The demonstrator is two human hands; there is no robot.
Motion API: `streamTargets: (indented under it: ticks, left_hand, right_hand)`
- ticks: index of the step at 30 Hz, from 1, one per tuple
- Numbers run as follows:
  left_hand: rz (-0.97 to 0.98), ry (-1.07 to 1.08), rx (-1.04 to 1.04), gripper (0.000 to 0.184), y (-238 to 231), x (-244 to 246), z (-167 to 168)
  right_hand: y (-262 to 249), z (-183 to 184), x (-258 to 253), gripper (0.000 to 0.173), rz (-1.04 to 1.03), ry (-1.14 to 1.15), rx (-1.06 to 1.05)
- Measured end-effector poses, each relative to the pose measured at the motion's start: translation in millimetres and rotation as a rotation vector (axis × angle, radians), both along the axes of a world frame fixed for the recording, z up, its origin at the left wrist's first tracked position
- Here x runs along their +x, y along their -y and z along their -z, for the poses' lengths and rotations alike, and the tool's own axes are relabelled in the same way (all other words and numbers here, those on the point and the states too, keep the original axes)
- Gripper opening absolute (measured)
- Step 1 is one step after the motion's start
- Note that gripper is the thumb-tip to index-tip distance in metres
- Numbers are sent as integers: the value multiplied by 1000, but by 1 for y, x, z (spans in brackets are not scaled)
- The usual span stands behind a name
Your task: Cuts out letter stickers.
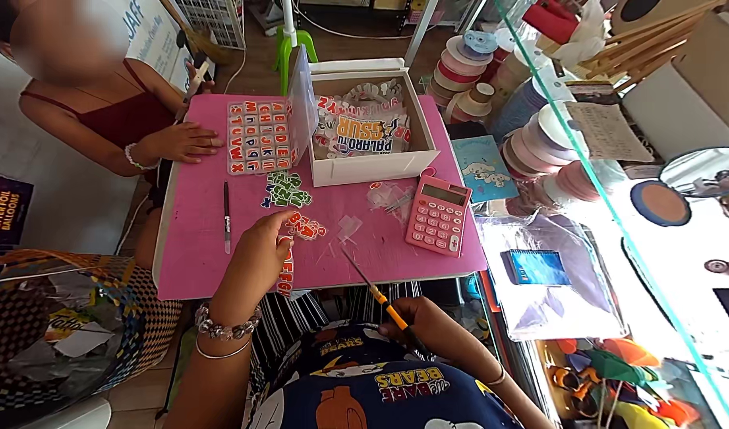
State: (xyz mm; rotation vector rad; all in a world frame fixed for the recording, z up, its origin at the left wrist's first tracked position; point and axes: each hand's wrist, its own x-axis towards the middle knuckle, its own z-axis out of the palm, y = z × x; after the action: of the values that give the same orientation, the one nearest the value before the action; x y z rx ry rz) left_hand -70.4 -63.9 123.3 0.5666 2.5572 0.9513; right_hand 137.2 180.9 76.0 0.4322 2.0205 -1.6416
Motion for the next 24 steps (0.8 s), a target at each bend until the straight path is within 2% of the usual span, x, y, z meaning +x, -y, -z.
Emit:
streamTargets:
  ticks: [4,7,9,14,16,18,20,22,24]
  left_hand:
    - [144,118,416,37,-14,26,-7]
    - [232,203,573,34,-28,41,-9]
    - [204,234,652,34,-32,46,-7]
    - [161,323,920,64,-30,57,17]
    - [132,315,954,58,-32,61,25]
    - [102,307,938,45,-32,57,25]
    - [95,277,907,29,-25,46,20]
    - [101,137,860,19,-3,29,7]
    - [24,-73,813,16,42,16,-19]
  right_hand:
    - [25,-14,-29,26,164,-294,-140]
    - [45,-23,-48,24,208,-516,-196]
    - [55,-23,-54,20,285,-571,-225]
    - [56,-22,-61,17,461,-591,-306]
    - [53,-20,-58,17,449,-555,-333]
    - [47,-17,-53,11,380,-496,-346]
    - [36,-13,-43,15,280,-417,-324]
    - [23,-8,-31,25,205,-353,-304]
    - [11,-5,-19,30,163,-305,-294]
